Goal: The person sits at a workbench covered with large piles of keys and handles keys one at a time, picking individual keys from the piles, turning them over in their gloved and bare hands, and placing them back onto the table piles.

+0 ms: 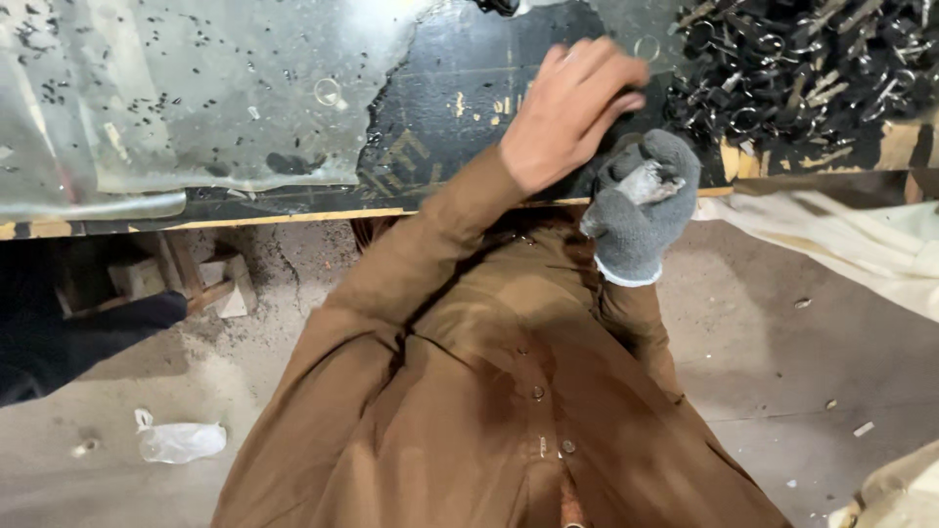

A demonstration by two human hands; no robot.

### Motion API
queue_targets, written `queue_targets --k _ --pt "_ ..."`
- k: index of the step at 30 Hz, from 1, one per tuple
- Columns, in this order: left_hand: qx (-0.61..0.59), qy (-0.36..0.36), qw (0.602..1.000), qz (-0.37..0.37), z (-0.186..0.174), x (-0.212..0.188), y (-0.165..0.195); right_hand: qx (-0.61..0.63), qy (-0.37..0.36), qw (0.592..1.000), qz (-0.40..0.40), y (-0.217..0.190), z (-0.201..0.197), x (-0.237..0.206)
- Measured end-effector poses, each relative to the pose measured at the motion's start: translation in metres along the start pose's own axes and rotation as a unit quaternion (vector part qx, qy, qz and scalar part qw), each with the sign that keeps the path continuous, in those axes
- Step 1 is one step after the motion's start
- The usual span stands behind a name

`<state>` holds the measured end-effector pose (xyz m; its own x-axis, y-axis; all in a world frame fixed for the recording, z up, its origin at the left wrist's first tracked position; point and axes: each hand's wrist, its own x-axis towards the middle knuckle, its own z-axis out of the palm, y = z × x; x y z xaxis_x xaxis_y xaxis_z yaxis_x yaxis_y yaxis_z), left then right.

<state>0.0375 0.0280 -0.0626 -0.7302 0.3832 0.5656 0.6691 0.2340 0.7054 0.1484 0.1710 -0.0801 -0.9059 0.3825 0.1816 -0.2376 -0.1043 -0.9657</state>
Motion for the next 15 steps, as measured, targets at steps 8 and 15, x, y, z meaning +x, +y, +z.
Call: queue_targets --k 8,15 --pt "-0.028 0.077 0.989 -0.122 -0.067 -0.069 0.03 -0.167 -0.055 0.983 0.046 -0.019 0.027 0.016" --pt "0.001 0.097 0.979 -0.181 -0.072 -0.078 0.019 -0.461 -0.146 0.864 -0.142 -0.03 0.056 0.072"
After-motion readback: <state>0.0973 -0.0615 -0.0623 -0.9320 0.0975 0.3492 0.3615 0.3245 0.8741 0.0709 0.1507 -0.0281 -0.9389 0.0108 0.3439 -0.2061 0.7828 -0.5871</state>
